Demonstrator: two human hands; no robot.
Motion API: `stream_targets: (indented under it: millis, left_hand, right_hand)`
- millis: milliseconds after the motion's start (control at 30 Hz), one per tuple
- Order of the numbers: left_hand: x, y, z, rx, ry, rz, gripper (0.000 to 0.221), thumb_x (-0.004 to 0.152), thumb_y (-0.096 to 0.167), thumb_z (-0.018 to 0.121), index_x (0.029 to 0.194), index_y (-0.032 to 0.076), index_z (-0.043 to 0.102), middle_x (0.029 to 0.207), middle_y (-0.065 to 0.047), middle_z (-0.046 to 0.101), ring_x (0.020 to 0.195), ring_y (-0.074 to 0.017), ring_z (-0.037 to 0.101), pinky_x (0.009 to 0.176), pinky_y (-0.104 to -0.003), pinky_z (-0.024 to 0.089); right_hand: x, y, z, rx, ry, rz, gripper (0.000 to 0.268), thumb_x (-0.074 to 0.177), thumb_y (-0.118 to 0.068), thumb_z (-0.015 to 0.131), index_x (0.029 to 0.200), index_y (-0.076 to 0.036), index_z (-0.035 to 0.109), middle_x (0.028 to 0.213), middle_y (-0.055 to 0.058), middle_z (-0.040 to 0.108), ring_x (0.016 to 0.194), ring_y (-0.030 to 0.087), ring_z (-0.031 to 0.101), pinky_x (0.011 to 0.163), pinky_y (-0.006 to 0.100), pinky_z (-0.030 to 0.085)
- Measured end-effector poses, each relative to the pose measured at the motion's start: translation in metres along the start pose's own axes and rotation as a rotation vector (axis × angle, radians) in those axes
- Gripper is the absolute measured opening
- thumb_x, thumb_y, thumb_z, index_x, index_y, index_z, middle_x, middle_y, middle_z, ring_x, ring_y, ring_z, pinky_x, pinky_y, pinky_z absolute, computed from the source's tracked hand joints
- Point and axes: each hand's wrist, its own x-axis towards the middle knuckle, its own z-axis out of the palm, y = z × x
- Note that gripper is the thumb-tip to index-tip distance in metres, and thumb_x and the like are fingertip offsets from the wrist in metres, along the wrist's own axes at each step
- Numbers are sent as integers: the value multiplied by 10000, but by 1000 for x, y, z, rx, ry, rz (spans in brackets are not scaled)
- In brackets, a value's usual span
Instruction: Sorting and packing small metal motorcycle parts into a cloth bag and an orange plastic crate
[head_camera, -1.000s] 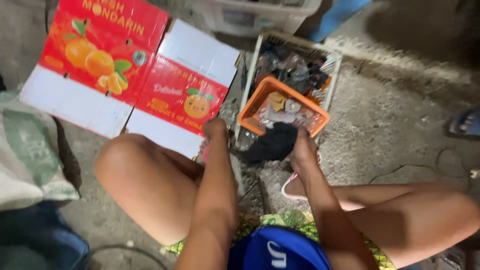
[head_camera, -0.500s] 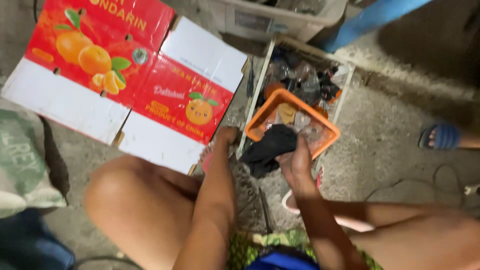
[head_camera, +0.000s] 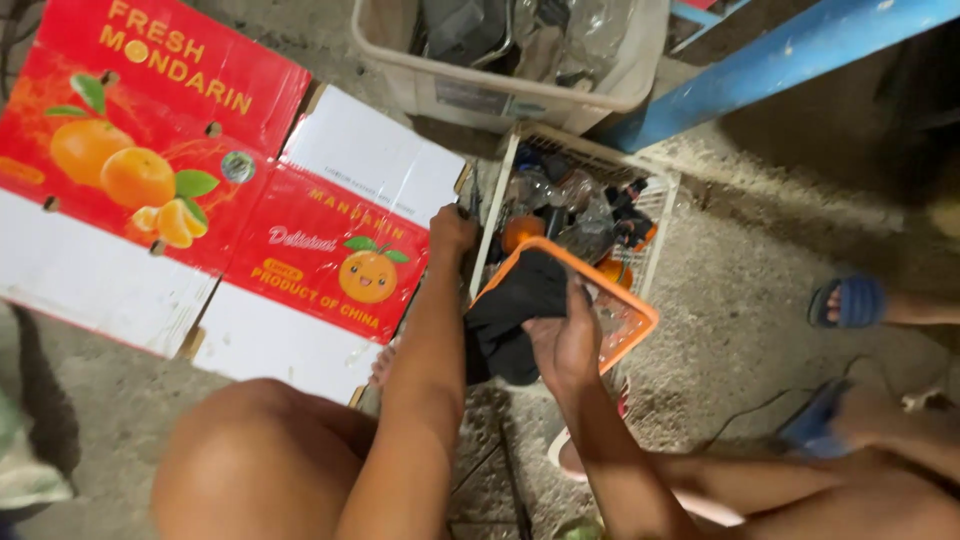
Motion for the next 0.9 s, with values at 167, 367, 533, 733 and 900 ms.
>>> stream_targets:
  millis: [167, 367, 533, 733, 900]
  left_hand:
    - [-8, 19, -9, 237, -46, 60, 364, 904, 186, 585, 1220, 26, 670, 1159, -225, 692, 1118, -459, 682, 942, -539, 585]
    - [13, 3, 15, 382, -31, 65, 345, 945, 189, 592, 1249, 27, 607, 1227, -191, 613, 1116, -487, 672, 969, -553, 571]
    - [-32, 17, -35, 237, -120, 71, 453, 926, 233, 661, 1285, -33, 588, 1246, -275, 630, 1196, -517, 624, 1025, -593, 530]
    - [-27, 20, -66, -499, 73, 76, 417, 811, 324, 834, 1130, 85, 713, 947, -171, 732, 889, -333, 751, 749, -454, 621]
    - [-138, 133, -151, -998, -70, 243, 520, 880, 143, 774, 1323, -66, 600, 905, -116, 626, 767, -241, 714, 744, -387, 673]
  right_hand:
    - [-11, -12, 4, -49, 51, 16, 225, 967, -196, 658, 1167, -99, 696, 1184, 194, 731, 1093, 384, 710, 950, 680, 535]
    - [-27, -21, 9, -141, 180, 49, 169, 888, -81, 741, 1049, -59, 692, 1017, 207, 750, 915, 367, 752, 889, 651, 578]
    - [-32, -21, -18, -418, 213, 153, 607, 946, -308, 669, 1384, 58, 464, 1381, 328, 415, 1232, 582, 514, 1001, 714, 446]
    - [-26, -45, -53, -638, 172, 181, 797, 969, -547, 583, 1482, 38, 414, 1067, 413, 614, 973, 557, 678, 836, 638, 543]
    - [-32, -138, -46, -265, -196, -38, 317, 1061, -285, 500, 1147, 6, 593, 1208, 162, 658, 1092, 237, 599, 1025, 408, 448]
